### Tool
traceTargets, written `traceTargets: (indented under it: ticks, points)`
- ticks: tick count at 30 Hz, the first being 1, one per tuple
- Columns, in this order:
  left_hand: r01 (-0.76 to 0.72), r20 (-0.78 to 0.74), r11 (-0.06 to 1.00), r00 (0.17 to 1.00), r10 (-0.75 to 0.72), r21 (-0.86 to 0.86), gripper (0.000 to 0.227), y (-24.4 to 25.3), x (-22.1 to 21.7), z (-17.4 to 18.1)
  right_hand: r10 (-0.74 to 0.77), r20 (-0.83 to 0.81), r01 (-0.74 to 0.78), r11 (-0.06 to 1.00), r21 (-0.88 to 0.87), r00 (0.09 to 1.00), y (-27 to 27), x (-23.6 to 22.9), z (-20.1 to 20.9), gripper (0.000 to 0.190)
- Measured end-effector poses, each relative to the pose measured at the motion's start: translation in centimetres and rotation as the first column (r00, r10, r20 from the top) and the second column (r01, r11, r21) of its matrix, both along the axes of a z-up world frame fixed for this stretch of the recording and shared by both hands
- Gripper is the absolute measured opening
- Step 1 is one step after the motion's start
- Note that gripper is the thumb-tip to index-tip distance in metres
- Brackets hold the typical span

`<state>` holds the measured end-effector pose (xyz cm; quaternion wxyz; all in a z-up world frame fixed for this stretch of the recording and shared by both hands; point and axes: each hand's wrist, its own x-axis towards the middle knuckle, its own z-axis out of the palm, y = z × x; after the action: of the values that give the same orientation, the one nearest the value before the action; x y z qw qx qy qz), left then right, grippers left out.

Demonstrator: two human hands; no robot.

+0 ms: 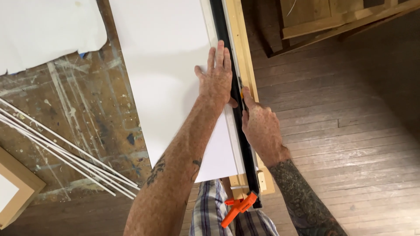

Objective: Using a utility knife to cut a white board along a clamped straight edge guide.

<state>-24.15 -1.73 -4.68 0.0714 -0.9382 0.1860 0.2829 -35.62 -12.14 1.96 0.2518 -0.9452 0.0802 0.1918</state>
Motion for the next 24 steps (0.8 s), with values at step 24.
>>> traceTargets:
  ticks: [24]
  points:
    - [-0.006, -0.158, 1.0, 0.987, 0.004, -0.007, 0.169, 0.2, 0.9, 1.2, -0.086, -0.098, 0.094, 0.992, 0.083, 0.992, -1.2, -15.6, -0.3, 0.057]
